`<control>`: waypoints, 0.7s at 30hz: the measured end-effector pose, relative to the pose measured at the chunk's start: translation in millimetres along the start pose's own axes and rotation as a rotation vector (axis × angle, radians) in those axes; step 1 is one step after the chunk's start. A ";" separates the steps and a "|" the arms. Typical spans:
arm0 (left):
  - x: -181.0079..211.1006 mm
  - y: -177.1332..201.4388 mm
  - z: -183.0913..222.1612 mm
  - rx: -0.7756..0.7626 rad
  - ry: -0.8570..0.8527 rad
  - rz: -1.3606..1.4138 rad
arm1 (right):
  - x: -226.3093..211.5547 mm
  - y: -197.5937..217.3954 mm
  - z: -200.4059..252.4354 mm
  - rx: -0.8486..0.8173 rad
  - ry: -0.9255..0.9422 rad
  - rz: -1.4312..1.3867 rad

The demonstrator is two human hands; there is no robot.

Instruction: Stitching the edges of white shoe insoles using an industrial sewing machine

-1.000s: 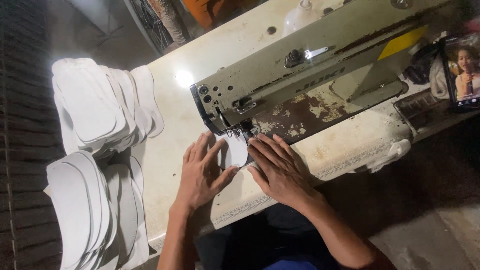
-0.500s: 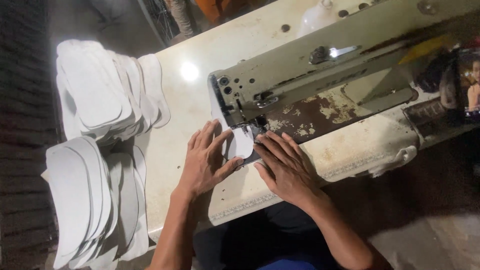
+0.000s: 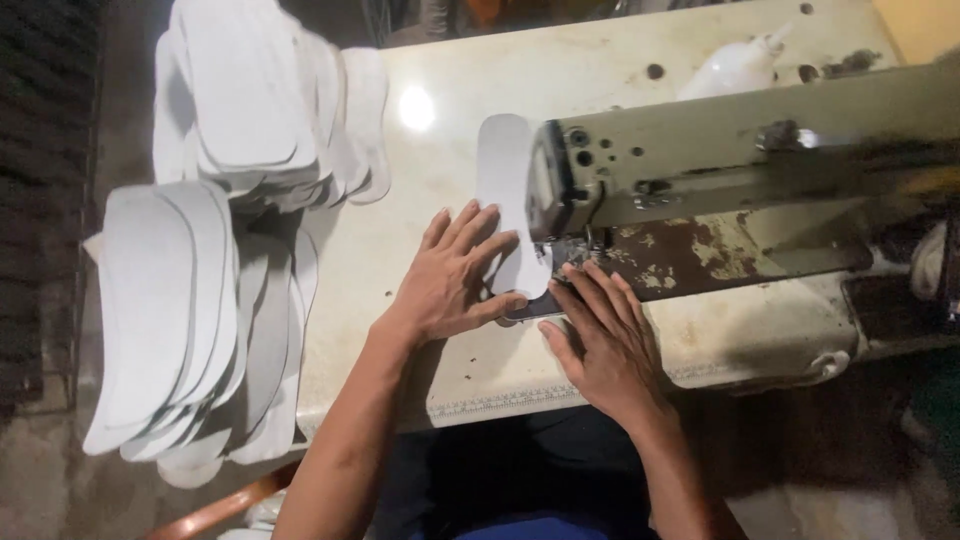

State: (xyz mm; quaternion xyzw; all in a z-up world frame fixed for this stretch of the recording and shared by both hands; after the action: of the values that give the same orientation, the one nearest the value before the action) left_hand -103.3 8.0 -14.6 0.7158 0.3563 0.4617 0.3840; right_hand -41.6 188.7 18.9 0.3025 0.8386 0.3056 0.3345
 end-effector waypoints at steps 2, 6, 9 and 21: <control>-0.1 -1.4 0.8 0.022 -0.027 -0.019 | -0.6 -1.2 1.2 -0.011 0.013 0.050; -4.0 -4.7 0.6 0.048 -0.001 -0.019 | -2.7 -3.9 1.7 -0.029 0.002 0.038; -1.8 -1.5 0.2 0.081 -0.011 -0.021 | -3.3 -4.6 2.4 -0.023 -0.012 0.023; -0.9 5.4 -19.1 0.301 -0.148 -0.195 | -0.7 -12.1 2.5 -0.088 -0.089 0.041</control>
State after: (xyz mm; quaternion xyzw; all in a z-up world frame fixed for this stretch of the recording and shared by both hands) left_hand -120.5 9.0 -4.9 0.7592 0.4600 0.3099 0.3407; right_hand -43.1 181.4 9.1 0.3177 0.8023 0.3352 0.3781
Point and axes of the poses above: each hand's wrist, its own z-axis away from the middle knuckle, its own y-axis out of the back of the hand, x = y × z, the point moved 8 cm from there along -z, towards the middle knuckle, and after that the axes turned 13 degrees about x, right-handed, at the moved point
